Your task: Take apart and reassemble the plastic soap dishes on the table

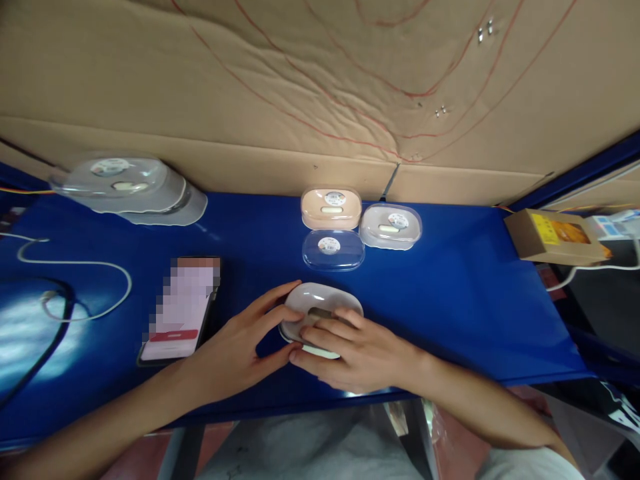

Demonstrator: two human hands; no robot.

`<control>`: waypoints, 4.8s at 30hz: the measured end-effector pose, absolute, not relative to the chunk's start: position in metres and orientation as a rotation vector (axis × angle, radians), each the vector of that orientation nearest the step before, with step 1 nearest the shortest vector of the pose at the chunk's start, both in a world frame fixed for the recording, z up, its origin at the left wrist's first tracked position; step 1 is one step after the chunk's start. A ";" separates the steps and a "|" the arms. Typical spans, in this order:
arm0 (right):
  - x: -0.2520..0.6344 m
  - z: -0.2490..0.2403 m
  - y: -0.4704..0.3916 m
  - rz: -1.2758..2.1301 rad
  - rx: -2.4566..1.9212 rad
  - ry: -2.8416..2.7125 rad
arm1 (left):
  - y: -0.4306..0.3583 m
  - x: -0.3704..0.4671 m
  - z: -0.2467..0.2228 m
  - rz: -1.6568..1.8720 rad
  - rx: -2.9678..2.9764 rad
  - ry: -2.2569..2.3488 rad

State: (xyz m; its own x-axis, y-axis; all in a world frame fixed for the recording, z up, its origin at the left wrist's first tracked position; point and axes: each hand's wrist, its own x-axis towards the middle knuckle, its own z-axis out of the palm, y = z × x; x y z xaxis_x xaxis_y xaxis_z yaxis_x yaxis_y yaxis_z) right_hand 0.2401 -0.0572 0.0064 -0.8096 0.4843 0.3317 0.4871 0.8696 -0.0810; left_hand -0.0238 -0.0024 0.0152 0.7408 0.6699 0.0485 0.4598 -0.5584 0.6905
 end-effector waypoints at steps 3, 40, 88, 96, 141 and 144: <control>0.237 0.007 -0.055 -0.004 -0.729 -2.692 | -0.002 -0.025 0.015 0.393 2.263 0.845; 0.279 -0.020 -0.003 0.267 -1.556 -2.330 | -0.004 -0.022 -0.004 0.395 2.475 0.911; 0.273 -0.007 -0.019 0.418 -1.365 -2.018 | -0.005 -0.015 -0.011 0.788 2.762 0.845; 0.265 0.002 -0.033 0.258 -1.149 -2.273 | -0.004 -0.014 -0.014 0.771 2.681 1.003; 0.267 -0.013 -0.015 0.241 -0.970 -2.503 | 0.006 -0.016 -0.018 0.560 2.518 1.126; 0.269 -0.012 -0.015 0.230 -0.975 -2.500 | 0.006 -0.016 -0.018 0.557 2.541 1.114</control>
